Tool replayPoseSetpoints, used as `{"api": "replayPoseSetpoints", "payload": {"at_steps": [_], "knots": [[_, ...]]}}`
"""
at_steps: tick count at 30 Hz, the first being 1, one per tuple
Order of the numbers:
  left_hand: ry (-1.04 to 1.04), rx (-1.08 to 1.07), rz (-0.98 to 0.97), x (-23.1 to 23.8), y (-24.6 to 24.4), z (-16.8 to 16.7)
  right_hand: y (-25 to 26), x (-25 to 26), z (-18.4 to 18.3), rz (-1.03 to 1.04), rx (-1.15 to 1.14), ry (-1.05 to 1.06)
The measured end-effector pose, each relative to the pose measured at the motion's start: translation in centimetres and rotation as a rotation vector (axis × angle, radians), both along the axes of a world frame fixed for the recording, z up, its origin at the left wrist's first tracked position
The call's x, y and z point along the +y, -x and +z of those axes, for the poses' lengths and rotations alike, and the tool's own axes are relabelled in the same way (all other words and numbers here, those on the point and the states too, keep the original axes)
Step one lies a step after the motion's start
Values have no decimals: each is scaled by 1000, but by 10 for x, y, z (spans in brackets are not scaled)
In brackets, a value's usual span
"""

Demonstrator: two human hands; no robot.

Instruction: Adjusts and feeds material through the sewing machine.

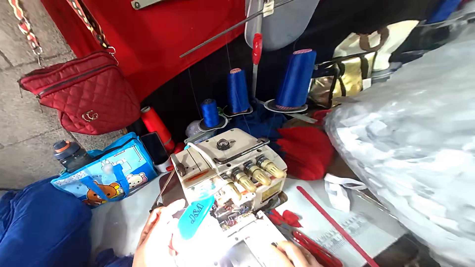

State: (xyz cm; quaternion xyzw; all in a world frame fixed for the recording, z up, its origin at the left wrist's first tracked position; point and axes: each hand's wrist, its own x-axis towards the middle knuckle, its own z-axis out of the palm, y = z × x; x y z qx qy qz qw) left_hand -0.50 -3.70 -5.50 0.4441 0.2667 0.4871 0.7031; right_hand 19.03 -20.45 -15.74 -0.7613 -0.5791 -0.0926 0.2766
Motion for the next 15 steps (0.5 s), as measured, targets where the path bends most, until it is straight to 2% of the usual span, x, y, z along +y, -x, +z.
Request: {"api": "replayPoseSetpoints", "payload": {"at_steps": [2, 4, 5, 8, 9, 12, 15], "knots": [[-35, 5, -97, 1, 4, -5, -1, 8, 2, -50, -11, -6], [-197, 152, -96, 4, 8, -13, -2, 12, 6, -66, -49, -86], [-330, 315, -46, 5, 8, -15, -2, 14, 9, -70, -66, -133], [-670, 1000, 104, 0, 7, -9, -10, 29, 19, -111, -147, -258], [-772, 1128, 125, -3, 6, -11, -14, 36, 22, -137, -176, -300], [-1040, 1241, 205, -4, 8, -22, -22, 66, 26, -200, -238, -420], [-1006, 1188, 224, -3, 5, -21, -26, 94, 24, -271, -184, -492]]}}
